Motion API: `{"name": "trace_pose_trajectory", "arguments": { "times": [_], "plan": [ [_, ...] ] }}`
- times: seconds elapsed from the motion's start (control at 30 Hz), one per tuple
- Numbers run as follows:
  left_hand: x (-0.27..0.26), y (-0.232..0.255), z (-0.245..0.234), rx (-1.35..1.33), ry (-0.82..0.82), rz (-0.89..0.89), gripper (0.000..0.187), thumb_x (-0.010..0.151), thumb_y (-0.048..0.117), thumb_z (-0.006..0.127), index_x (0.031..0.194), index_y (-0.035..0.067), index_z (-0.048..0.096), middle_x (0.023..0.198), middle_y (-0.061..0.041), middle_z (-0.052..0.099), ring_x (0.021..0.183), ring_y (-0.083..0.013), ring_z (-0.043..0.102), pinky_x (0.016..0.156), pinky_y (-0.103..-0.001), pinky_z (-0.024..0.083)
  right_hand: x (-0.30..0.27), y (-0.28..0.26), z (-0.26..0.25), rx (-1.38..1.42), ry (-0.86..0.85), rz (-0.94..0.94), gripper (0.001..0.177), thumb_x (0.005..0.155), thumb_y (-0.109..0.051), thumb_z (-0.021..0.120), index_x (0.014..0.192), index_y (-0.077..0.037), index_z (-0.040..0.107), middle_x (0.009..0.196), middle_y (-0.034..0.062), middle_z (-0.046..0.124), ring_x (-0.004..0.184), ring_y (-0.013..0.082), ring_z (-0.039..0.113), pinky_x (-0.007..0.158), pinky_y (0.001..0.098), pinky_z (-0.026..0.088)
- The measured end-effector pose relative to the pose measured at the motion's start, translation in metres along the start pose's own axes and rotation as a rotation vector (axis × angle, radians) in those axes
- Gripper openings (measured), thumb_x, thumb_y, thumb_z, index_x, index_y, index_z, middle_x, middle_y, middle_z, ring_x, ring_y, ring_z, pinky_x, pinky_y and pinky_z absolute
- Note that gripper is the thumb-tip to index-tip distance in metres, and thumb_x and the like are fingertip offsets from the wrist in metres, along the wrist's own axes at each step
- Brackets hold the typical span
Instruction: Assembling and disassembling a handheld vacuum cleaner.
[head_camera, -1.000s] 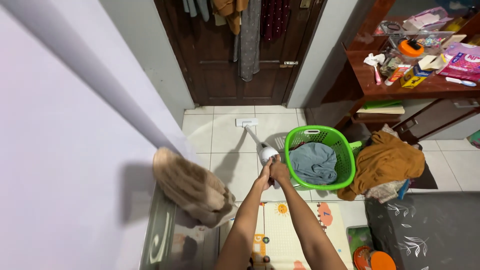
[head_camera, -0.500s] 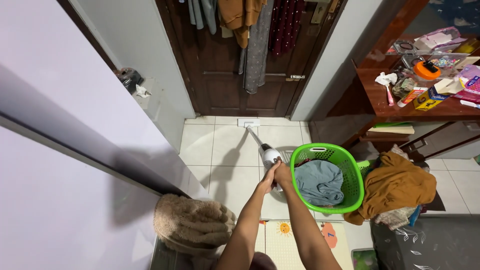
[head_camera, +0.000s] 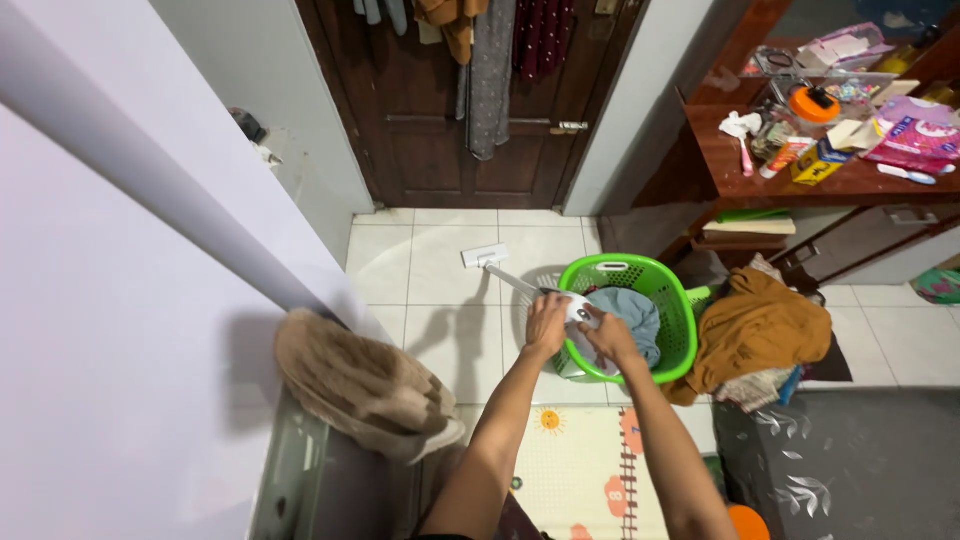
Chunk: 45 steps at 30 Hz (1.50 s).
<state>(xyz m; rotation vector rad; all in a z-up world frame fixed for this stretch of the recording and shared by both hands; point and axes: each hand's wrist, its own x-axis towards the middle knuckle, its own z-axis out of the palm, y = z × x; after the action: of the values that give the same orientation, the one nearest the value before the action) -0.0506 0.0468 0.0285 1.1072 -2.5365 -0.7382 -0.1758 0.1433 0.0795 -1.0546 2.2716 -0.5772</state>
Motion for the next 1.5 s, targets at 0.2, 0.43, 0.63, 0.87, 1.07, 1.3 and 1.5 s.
{"name": "trace_pose_trajectory", "arguments": {
  "times": [0.2,0.43,0.63,0.87,1.07,1.3,1.5],
  "plan": [
    [-0.037,0.062,0.005,-0.017,-0.06,0.351,0.085,0.07,0.005,0.078,0.149,0.01,0.045,0.157,-0.004,0.042,0.151,-0.0262,0.029,0.124,-0.051,0.022,-0.047,0.028,-0.062,-0.151,-0.079,-0.084,0.066,0.086,-0.038,0.069,0.147,-0.019,0.056,0.065,0.0242,0.074,0.051,0.0302,0.073,0.08,0.0382,0.062],
    [-0.05,0.122,0.04,-0.064,-0.025,0.396,0.095,0.063,0.003,0.082,0.149,0.009,0.043,0.156,-0.009,0.042,0.151,-0.0259,0.029,0.125,-0.05,0.02,-0.063,0.078,-0.082,-0.121,-0.168,-0.043,0.07,0.079,-0.035,0.08,0.14,-0.009,0.058,0.072,0.0224,0.074,0.051,0.028,0.071,0.061,0.0439,0.061],
    [-0.034,0.095,0.074,0.087,0.068,0.373,0.058,0.069,0.0,0.078,0.122,0.008,0.056,0.134,-0.01,0.061,0.15,-0.027,0.038,0.126,-0.049,0.023,-0.028,0.1,-0.039,-0.12,-0.161,-0.134,0.055,0.077,-0.037,0.078,0.116,0.001,0.071,0.073,0.0242,0.077,0.06,0.0323,0.077,0.065,0.0429,0.061],
    [0.0,0.048,0.059,0.15,0.169,0.369,0.035,0.08,0.005,0.07,0.114,0.007,0.061,0.127,-0.007,0.066,0.15,-0.0252,0.038,0.125,-0.048,0.027,0.014,0.067,-0.014,-0.162,-0.089,-0.341,0.061,0.078,-0.042,0.078,0.125,-0.004,0.068,0.095,0.0282,0.073,0.097,0.0448,0.07,0.087,0.0507,0.055],
    [0.04,0.028,0.036,0.206,0.197,0.398,0.053,0.072,0.005,0.074,0.123,0.007,0.062,0.136,-0.005,0.063,0.15,-0.0246,0.034,0.124,-0.046,0.027,0.044,0.025,-0.026,-0.175,-0.182,-0.278,0.057,0.081,-0.038,0.075,0.127,-0.006,0.066,0.089,0.0267,0.076,0.085,0.0416,0.076,0.084,0.0475,0.058],
    [0.075,0.001,0.012,0.286,0.116,0.297,0.047,0.074,0.01,0.08,0.119,0.009,0.066,0.134,-0.01,0.055,0.134,-0.0299,0.047,0.115,-0.043,0.037,0.109,0.025,0.0,-0.093,-0.06,-0.609,0.053,0.082,-0.035,0.082,0.119,0.0,0.07,0.072,0.0216,0.072,0.062,0.0328,0.072,0.063,0.0452,0.057],
    [0.089,-0.036,0.007,0.326,0.205,0.295,0.046,0.071,0.013,0.082,0.114,0.01,0.067,0.128,-0.005,0.057,0.124,-0.0262,0.051,0.106,-0.043,0.041,0.104,-0.041,-0.001,-0.101,-0.265,-0.31,0.053,0.086,-0.034,0.071,0.13,-0.005,0.065,0.054,0.0195,0.068,0.044,0.029,0.067,0.056,0.0409,0.057]
  ]
}}
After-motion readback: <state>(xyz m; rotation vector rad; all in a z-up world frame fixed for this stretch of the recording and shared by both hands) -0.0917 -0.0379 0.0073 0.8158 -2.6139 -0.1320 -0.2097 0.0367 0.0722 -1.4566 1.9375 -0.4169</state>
